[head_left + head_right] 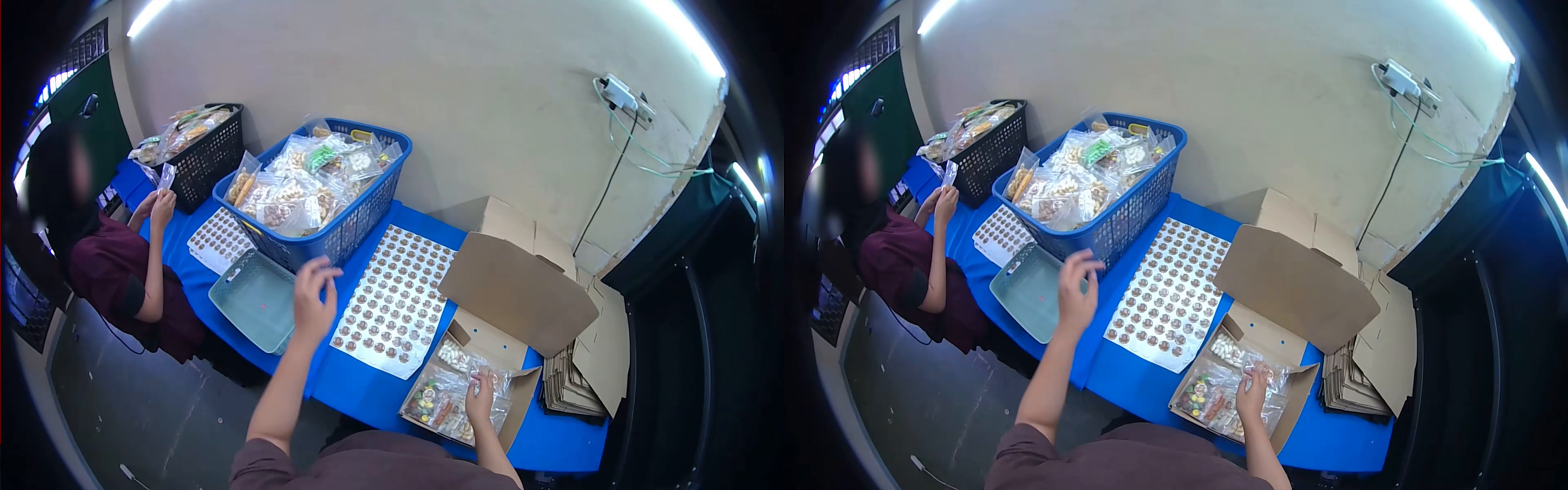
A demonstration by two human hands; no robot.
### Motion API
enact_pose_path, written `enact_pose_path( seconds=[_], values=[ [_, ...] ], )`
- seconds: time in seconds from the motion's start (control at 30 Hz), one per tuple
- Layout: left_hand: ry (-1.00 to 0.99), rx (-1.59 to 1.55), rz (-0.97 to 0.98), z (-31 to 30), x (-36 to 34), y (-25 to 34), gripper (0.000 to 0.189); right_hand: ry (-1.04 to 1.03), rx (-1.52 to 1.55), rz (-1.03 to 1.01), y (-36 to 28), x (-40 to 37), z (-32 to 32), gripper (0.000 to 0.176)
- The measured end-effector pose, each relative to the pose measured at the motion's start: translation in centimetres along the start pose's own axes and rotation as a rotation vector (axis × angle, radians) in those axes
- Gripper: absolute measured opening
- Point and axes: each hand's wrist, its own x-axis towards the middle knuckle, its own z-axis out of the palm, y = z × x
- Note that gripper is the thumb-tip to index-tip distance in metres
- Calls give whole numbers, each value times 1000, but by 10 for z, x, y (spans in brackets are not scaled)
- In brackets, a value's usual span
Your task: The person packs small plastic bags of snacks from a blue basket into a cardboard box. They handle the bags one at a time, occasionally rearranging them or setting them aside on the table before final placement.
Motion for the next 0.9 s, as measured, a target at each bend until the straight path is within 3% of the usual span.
enact_pose_path(
  seconds=[0.13, 0.2, 0.23, 0.3, 0.37, 0.43, 0.57, 0.73, 0.83, 0.87, 0.9],
  values=[
    [117, 231, -5, -11, 67, -74, 18, -28, -62, -31, -20, -6, -2, 17],
    [-92, 613, -66, -12, 92, -116, 26, -30, -63, -30, -23, -7, -2, 19],
    [-100, 611, -66, -15, 110, -117, 26, -31, -65, -22, -25, -8, -3, 19],
    [-742, 763, -454, -23, 139, -118, 32, 19, -57, 30, -29, -11, -4, 20],
    [-733, 779, -429, -21, 143, -142, 28, 21, -33, 59, -31, -14, -7, 21],
    [-717, 586, -476, -24, 148, -153, 23, 25, -8, 82, -33, -18, -12, 22],
    [-441, 338, -459, -25, 141, -169, 17, 87, -36, 115, -27, -25, -18, 22],
    [-280, 316, -486, -20, 138, -166, 16, 145, -111, 135, -22, -29, -4, 23],
    [-63, -121, -410, -19, 134, -174, 20, 87, 11, 176, -31, -25, -1, 23],
    [-70, -121, -403, -22, 131, -174, 20, 92, 15, 183, -36, -26, -1, 23],
    [68, -311, -429, -28, 130, -161, 19, 123, 20, 173, -42, -24, 0, 23]
  ],
)
